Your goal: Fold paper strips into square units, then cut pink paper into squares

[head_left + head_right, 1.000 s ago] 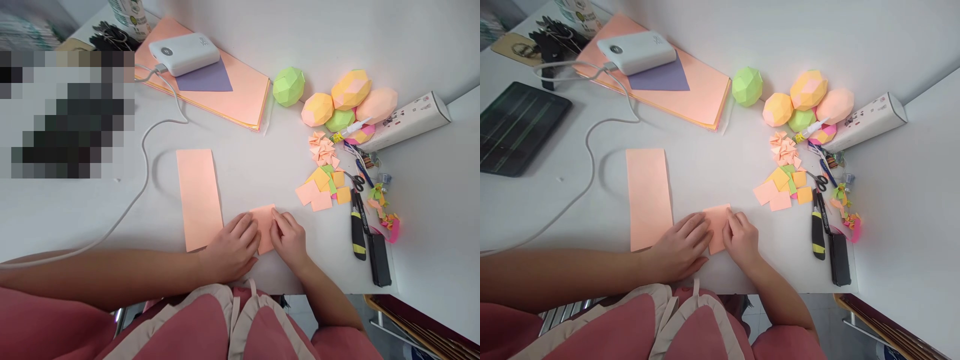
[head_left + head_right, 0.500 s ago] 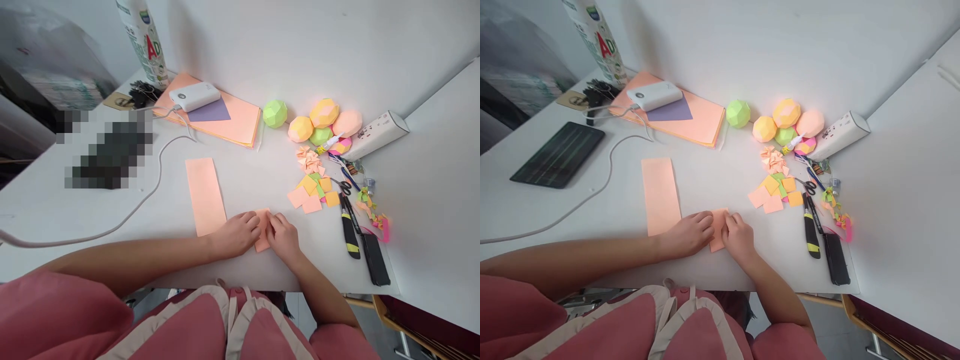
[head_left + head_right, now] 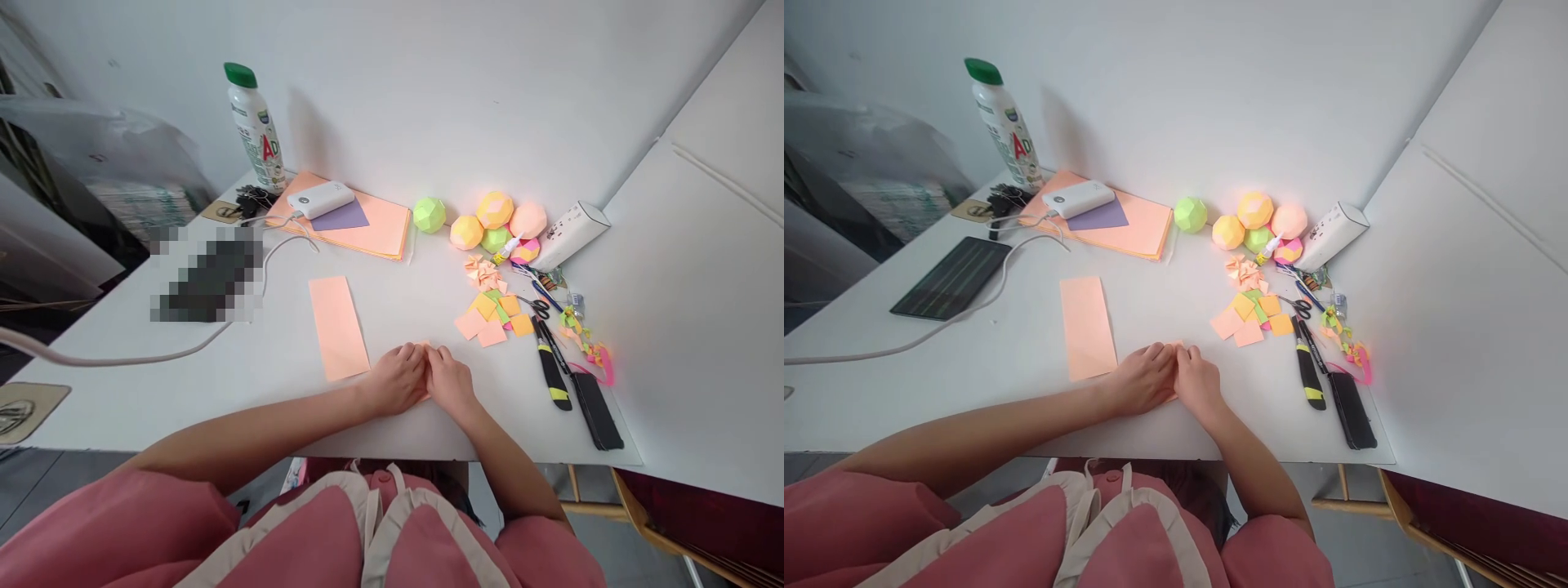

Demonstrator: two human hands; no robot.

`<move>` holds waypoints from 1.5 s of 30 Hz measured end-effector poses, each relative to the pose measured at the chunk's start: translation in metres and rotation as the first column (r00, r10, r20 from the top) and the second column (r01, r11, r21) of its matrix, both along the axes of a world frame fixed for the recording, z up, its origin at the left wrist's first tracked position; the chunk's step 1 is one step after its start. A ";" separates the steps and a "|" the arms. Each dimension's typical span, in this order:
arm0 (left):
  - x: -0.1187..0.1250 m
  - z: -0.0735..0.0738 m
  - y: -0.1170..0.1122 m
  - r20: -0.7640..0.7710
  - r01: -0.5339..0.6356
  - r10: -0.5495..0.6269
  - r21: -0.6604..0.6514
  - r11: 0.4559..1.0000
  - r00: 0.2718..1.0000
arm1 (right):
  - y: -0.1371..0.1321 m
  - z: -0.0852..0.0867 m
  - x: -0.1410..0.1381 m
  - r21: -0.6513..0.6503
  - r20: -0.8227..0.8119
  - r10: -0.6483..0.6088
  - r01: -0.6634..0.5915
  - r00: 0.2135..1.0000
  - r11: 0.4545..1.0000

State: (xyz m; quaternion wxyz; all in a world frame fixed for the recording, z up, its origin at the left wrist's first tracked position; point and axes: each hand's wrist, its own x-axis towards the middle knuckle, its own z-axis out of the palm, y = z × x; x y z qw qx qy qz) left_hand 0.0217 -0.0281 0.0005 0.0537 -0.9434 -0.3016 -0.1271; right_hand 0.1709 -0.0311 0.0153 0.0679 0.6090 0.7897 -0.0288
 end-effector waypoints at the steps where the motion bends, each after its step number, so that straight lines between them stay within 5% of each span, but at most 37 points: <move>1: 0.001 0.001 0.000 -0.008 -0.015 0.016 0.014 1.000 1.000 | 0.000 0.000 0.000 0.000 0.006 0.000 0.000 1.000 1.000; 11: 0.003 -0.001 -0.001 -0.083 -0.075 0.078 0.035 0.997 0.994 | -0.004 0.002 0.000 0.018 0.031 0.016 -0.017 0.999 1.000; 19: 0.003 -0.003 0.002 -0.045 -0.093 0.091 -0.066 0.993 0.995 | -0.010 0.014 0.015 -0.134 -0.137 0.040 -0.058 0.990 0.989; 26: 0.003 -0.001 0.003 -0.058 -0.098 0.093 -0.090 0.991 0.994 | -0.031 -0.007 0.024 0.155 -0.146 -0.034 0.056 0.989 0.986; 37: 0.001 -0.005 0.003 -0.074 -0.099 0.095 -0.043 0.994 0.993 | -0.043 -0.023 0.050 0.187 -0.175 -0.099 0.132 0.980 0.973; 45: 0.001 -0.003 0.004 -0.113 -0.109 0.099 -0.079 0.991 0.989 | -0.041 -0.036 0.063 0.257 -0.458 0.044 0.084 0.888 0.963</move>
